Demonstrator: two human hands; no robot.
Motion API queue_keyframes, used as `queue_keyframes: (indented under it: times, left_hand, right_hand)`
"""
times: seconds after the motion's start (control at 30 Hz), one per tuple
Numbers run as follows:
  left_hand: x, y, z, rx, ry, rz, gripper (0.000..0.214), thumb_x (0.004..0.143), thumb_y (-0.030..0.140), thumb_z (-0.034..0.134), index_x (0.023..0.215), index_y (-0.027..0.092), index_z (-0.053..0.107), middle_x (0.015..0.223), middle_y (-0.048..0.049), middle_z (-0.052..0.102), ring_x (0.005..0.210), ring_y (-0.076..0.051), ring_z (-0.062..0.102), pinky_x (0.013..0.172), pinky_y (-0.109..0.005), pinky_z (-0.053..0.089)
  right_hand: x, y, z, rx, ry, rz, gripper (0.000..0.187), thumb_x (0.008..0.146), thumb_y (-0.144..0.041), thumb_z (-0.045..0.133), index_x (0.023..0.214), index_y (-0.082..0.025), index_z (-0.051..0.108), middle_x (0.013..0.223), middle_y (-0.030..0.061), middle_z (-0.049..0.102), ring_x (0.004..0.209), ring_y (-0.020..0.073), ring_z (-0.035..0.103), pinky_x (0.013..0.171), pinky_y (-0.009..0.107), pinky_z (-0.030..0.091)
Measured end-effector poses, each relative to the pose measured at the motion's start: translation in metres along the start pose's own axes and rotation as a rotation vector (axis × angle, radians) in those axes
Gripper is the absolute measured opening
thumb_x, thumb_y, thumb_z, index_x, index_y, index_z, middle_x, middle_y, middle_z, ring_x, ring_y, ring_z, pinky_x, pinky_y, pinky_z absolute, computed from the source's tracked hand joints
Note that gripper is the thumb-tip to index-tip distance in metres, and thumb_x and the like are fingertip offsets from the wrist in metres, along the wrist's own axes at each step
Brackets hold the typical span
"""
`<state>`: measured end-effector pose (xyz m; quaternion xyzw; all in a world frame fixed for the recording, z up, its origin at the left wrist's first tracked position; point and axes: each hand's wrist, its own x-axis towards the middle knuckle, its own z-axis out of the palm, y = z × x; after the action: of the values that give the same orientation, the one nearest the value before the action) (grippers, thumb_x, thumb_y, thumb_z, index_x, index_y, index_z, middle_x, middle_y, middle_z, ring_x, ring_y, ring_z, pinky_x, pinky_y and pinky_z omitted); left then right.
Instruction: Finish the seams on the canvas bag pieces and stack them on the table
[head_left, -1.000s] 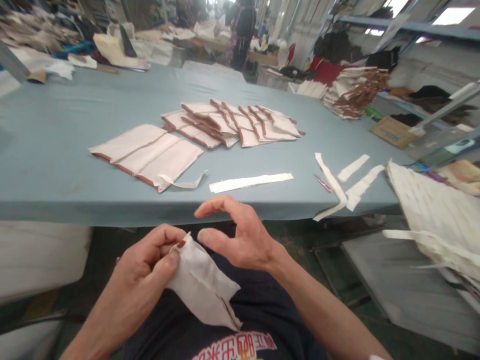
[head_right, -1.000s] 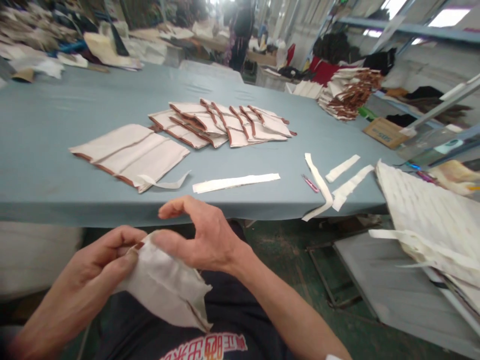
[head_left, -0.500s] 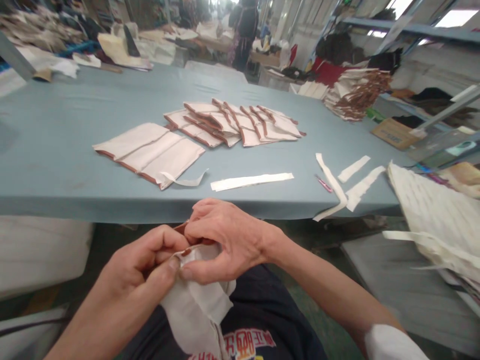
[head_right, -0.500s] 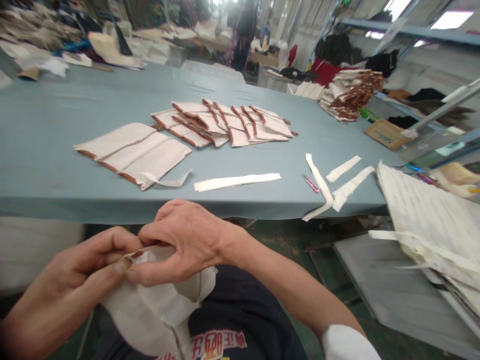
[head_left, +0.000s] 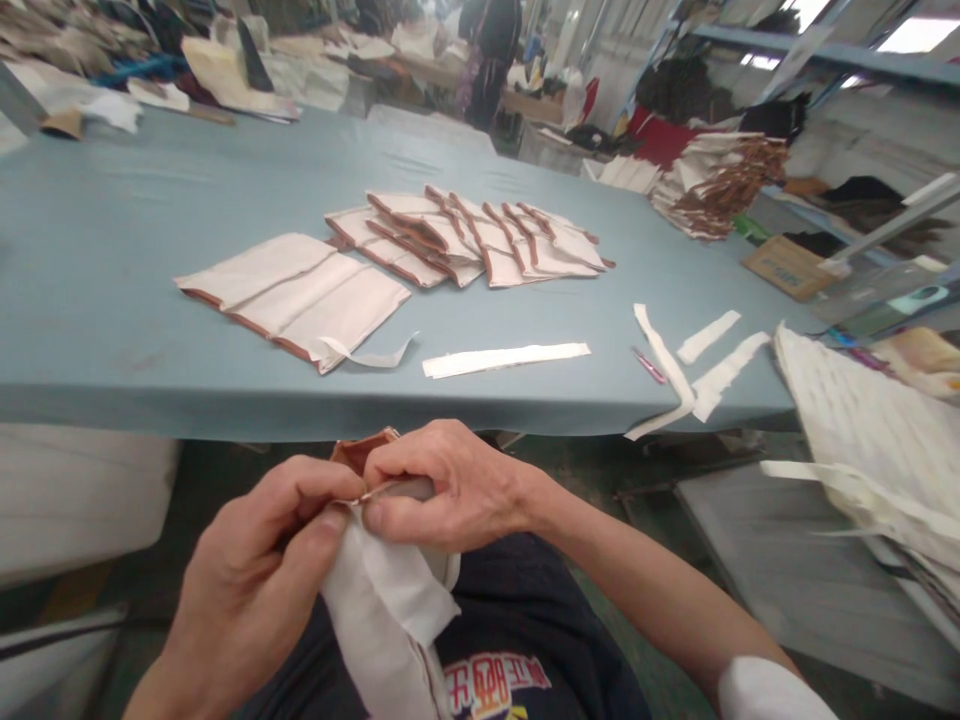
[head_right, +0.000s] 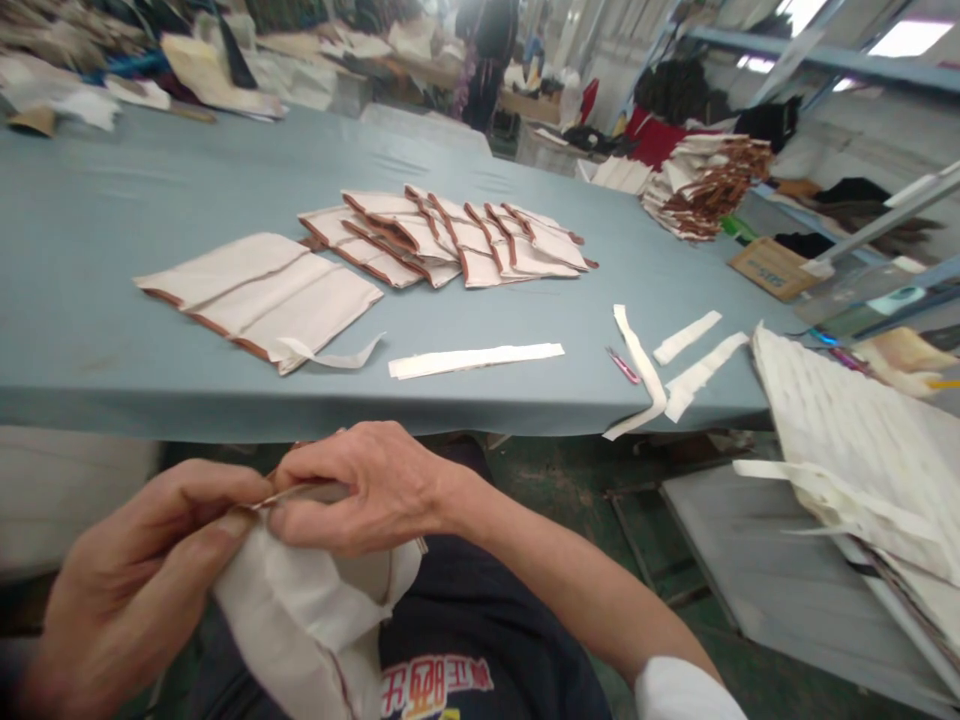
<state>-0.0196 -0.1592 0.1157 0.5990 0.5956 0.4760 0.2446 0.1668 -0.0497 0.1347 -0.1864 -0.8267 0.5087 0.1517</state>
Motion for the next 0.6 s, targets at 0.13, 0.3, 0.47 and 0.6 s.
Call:
queue_keyframes:
  times: [0.13,0.3,0.47,0.6]
  left_hand:
    - [-0.017,-0.018,0.005,0.099,0.096,0.158,0.021,0.098,0.022,0.065,0.096,0.031,0.084,0.086,0.0016,0.088,0.073,-0.018,0.08,0.074,-0.027,0.063]
    - [-0.021,-0.043,-0.002,0.132,-0.008,0.425,0.038,0.095,0.009,0.066,0.113,0.038,0.082,0.083,0.0011,0.087,0.068,-0.02,0.081,0.067,-0.03,0.065]
    - [-0.014,-0.053,-0.007,0.164,-0.101,0.345,0.025,0.095,0.021,0.068,0.106,0.033,0.086,0.083,-0.0077,0.089,0.074,-0.027,0.084,0.066,-0.038,0.069]
    - [-0.017,-0.036,0.004,0.132,-0.025,0.231,0.018,0.09,0.025,0.07,0.092,0.035,0.084,0.077,-0.0029,0.086,0.067,-0.025,0.081,0.067,-0.037,0.069]
  right_hand:
    - [0.0,0.002,0.004,0.191,0.0,0.024,0.01,0.083,-0.028,0.063,0.076,-0.021,0.062,0.068,-0.0052,0.053,0.063,0.0123,0.047,0.063,0.026,0.037]
    - [-0.003,0.008,0.014,0.495,-0.033,0.143,0.018,0.079,-0.035,0.068,0.072,-0.02,0.062,0.068,-0.005,0.053,0.065,0.0118,0.045,0.06,0.025,0.036]
    - [-0.003,0.011,0.019,0.582,-0.021,0.26,0.016,0.076,-0.035,0.066,0.07,-0.021,0.06,0.063,-0.006,0.047,0.061,0.0112,0.038,0.056,0.026,0.03]
    - [-0.005,0.006,0.016,0.482,0.003,0.243,0.008,0.074,-0.026,0.062,0.069,-0.021,0.059,0.064,-0.0055,0.047,0.06,0.0111,0.038,0.054,0.025,0.029]
